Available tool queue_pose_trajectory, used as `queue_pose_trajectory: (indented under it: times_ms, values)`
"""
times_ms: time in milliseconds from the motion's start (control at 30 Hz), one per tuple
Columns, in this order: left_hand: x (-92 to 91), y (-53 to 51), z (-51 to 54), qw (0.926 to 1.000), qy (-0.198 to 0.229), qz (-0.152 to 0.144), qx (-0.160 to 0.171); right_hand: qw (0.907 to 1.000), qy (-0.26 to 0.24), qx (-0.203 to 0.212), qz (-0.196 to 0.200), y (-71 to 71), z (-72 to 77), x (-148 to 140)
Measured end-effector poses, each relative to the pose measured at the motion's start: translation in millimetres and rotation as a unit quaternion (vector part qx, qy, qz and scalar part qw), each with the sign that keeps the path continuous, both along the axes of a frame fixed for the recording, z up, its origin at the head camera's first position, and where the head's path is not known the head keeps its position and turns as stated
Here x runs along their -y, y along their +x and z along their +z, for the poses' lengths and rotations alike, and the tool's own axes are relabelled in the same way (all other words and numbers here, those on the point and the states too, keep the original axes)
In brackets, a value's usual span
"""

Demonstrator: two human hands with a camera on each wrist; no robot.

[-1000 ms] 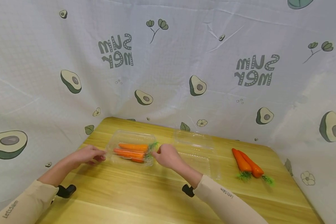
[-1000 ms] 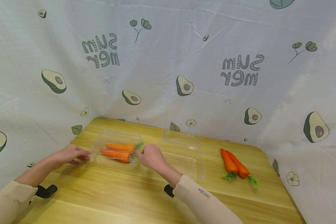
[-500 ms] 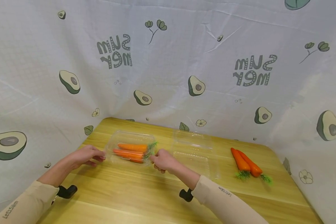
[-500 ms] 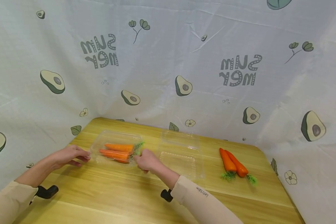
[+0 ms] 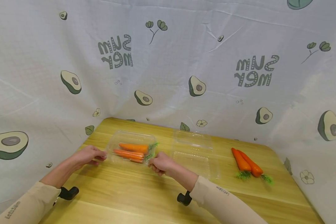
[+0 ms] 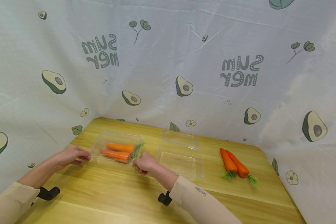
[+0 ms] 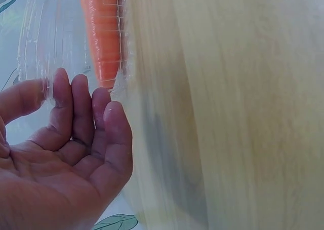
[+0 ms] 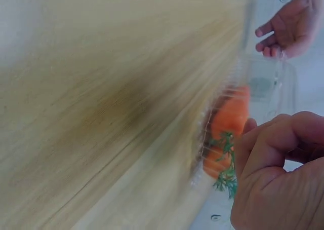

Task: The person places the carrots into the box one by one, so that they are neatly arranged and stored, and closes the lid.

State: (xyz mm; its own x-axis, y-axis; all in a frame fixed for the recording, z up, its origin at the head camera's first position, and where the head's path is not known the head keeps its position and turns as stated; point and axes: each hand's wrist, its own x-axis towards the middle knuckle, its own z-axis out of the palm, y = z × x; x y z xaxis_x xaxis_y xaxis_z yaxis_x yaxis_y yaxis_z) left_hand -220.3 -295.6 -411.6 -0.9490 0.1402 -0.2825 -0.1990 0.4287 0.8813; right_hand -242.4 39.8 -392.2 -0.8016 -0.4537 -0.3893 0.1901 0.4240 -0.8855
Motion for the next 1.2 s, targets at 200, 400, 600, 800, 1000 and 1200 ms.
queue_pose_trajectory:
  times_ms: [200, 400, 600, 800, 1000, 1200]
  values:
    - [-1.8, 0.1, -1.4, 1.0, 0.004, 0.002, -0.003, 0.9998, 0.003, -0.001, -0.018, 0.1, -3.7, 4]
    - [-2.6, 0.2, -2.0, 0.9999, -0.003, -0.004, -0.01, 0.9994, 0.006, -0.009, -0.032, 1.3, -5.1, 7]
    - [-4.1, 1.1, 0.5, 0.9998, -0.017, -0.001, -0.011, 0.9987, 0.006, -0.025, -0.045, 2.0, -6.0, 9]
    - [-4.6, 0.9, -0.6, 0.9993, -0.032, 0.016, -0.011, 0.9984, 0.0, -0.024, -0.052, 0.7, -8.5, 9]
    - [-1.4, -0.4, -0.5, 0.9976, -0.065, 0.023, -0.014, 0.9993, 0.012, -0.026, -0.022, 2.6, 0.7, 2]
    - [-8.6, 7.6, 7.5, 0.9817, -0.157, 0.061, -0.088, 0.9946, 0.059, -0.086, 0.004, 3.0, 16.3, -13]
